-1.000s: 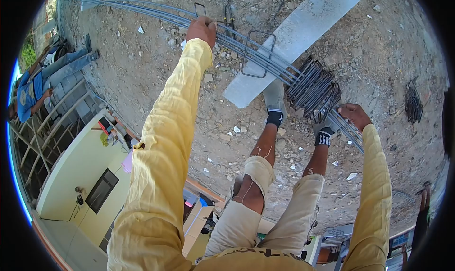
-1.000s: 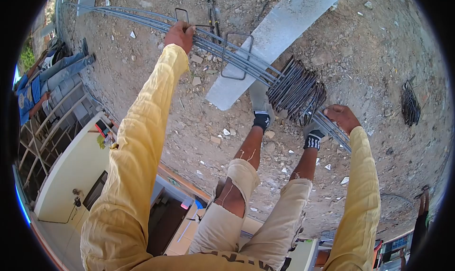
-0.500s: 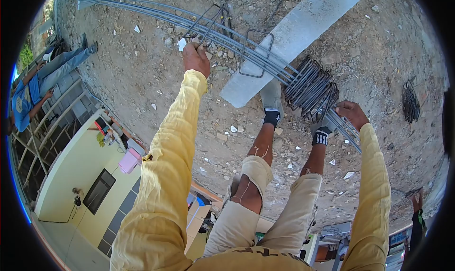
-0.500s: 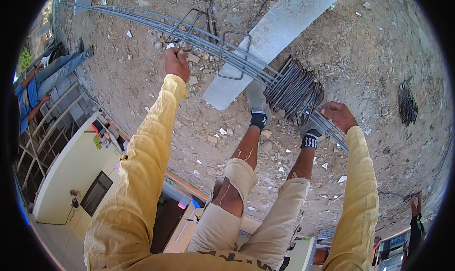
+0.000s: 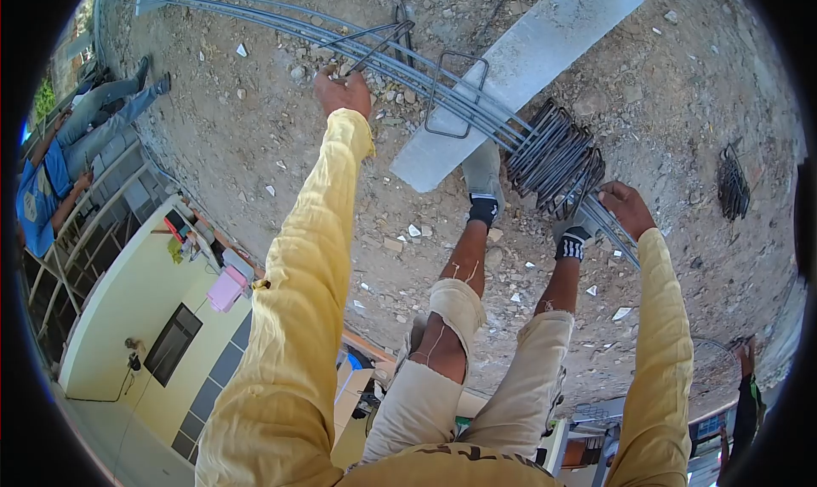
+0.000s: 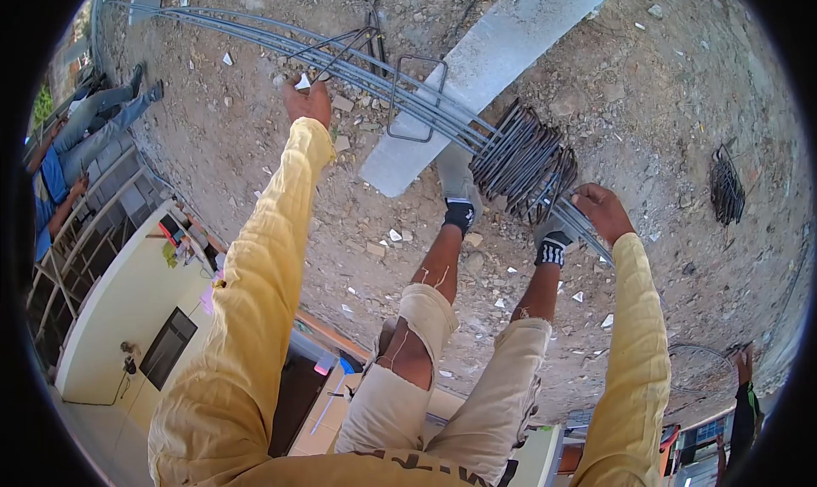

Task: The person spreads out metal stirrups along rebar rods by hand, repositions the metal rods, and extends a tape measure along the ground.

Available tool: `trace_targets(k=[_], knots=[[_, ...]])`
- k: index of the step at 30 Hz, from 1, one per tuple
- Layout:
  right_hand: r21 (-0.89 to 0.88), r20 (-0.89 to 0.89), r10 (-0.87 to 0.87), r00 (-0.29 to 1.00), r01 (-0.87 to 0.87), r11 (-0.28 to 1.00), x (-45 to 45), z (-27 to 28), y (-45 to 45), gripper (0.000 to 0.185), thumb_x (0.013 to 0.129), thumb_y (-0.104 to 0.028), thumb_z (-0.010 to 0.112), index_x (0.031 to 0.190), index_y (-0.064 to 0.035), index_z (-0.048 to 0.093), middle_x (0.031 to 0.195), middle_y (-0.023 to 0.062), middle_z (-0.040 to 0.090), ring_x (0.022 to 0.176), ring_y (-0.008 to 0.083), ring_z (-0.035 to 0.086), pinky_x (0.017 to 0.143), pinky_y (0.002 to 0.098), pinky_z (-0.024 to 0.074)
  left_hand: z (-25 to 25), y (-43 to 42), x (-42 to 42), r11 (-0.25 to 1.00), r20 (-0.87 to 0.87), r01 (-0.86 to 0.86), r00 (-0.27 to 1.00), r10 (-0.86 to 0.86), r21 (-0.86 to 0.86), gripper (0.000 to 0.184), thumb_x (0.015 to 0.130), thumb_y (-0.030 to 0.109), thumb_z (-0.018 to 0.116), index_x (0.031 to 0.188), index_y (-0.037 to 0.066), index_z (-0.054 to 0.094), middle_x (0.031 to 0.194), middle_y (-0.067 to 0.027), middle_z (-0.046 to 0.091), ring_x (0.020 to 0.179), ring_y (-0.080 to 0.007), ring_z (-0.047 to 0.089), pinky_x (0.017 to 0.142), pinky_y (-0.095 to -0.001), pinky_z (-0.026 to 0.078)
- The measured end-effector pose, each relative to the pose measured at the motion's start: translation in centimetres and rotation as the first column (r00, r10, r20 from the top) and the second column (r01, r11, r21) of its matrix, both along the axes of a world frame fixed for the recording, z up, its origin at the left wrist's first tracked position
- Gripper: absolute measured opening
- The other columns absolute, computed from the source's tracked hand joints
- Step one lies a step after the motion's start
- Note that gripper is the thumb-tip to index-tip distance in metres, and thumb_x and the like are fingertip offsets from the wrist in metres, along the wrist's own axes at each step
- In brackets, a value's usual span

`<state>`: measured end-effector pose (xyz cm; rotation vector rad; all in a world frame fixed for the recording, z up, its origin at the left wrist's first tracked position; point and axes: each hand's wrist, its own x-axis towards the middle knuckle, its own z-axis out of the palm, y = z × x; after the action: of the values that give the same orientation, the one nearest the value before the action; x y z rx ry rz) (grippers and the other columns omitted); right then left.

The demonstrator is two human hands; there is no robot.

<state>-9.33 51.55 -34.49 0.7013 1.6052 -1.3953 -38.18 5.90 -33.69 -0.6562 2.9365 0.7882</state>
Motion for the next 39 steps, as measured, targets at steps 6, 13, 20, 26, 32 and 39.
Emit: trace_targets(k=[6,13,20,26,32,39], knots=[[-0.006,0.001,-0.006,1.0,0.006,1.0,0.0,-0.2,-0.1,0.023,0.086,-0.023,0.06,0.093,-0.0005,0.061,0.081,0.0005,0.06,0.075,0.0084,0.05,0.071,0.0267,0.0421,2.1,-0.1,-2.5,0.835,-0.176,0.395,0.856,-0.486,-0.382,0.044,0.078,0.016,0.057,0.121,0.008,0.051,0.11,-0.0256,0.051,0.101,-0.0379,0.052,0.09,-0.0433,0.043],[0.029,-0.027,0.044,0.999,-0.043,0.999,0.1,-0.2,0.0,0.023,0.086,-0.022,0.06,0.093,-0.0001,0.06,0.08,0.0012,0.06,0.075,0.0091,0.05,0.07,0.0272,0.0422,3.1,1.2,-5.2,0.875,0.136,0.415,0.91,-0.392,-0.249,0.025,0.083,0.026,0.062,0.106,0.017,0.065,0.121,-0.0243,0.048,0.104,-0.0376,0.054,0.09,-0.0425,0.044],[0.045,-0.05,0.009,0.999,-0.007,0.999,0.0,0.9,-0.2,0.023,0.086,-0.02,0.058,0.093,0.002,0.059,0.078,0.0028,0.059,0.073,0.0097,0.05,0.069,0.0281,0.0424,2.1,0.5,-6.1,0.883,0.155,0.35,0.936,-0.316,-0.312,0.027,0.082,0.029,0.064,0.101,0.01,0.064,0.094,-0.0191,0.06,0.095,-0.0347,0.056,0.085,-0.041,0.045],[0.102,-0.097,-0.027,0.995,0.037,0.994,0.6,0.5,-0.7,0.022,0.086,-0.019,0.058,0.093,0.002,0.059,0.077,0.0046,0.058,0.072,0.0112,0.05,0.069,0.0291,0.0422,2.6,2.1,-0.1,0.987,0.058,-0.03,0.998,0.021,0.159,0.041,0.08,0.034,0.068,0.1,-0.001,0.06,0.092,-0.0143,0.064,0.066,-0.0254,0.06,0.064,-0.0359,0.049],[0.144,-0.134,0.083,0.987,-0.064,0.987,0.0,1.0,0.1,0.024,0.086,-0.02,0.057,0.095,0.0024,0.059,0.076,0.0079,0.058,0.071,0.0133,0.05,0.069,0.0305,0.0424,1.3,6.0,4.7,0.566,0.533,-0.462,0.845,0.046,0.683,0.037,0.087,0.041,0.061,0.106,0.01,0.052,0.093,-0.0051,0.063,0.08,-0.0191,0.058,0.074,-0.0367,0.047],[0.249,-0.213,0.049,0.976,0.006,0.969,-2.7,1.8,2.8,0.024,0.087,-0.02,0.057,0.096,0.0024,0.06,0.073,0.0077,0.057,0.069,0.0136,0.049,0.067,0.0303,0.0423,0.5,5.8,5.0,0.454,0.557,-0.504,0.83,0.021,0.735,0.03,0.091,0.042,0.055,0.105,0.016,0.052,0.095,0.0003,0.062,0.083,-0.0146,0.056,0.075,-0.0376,0.046]])
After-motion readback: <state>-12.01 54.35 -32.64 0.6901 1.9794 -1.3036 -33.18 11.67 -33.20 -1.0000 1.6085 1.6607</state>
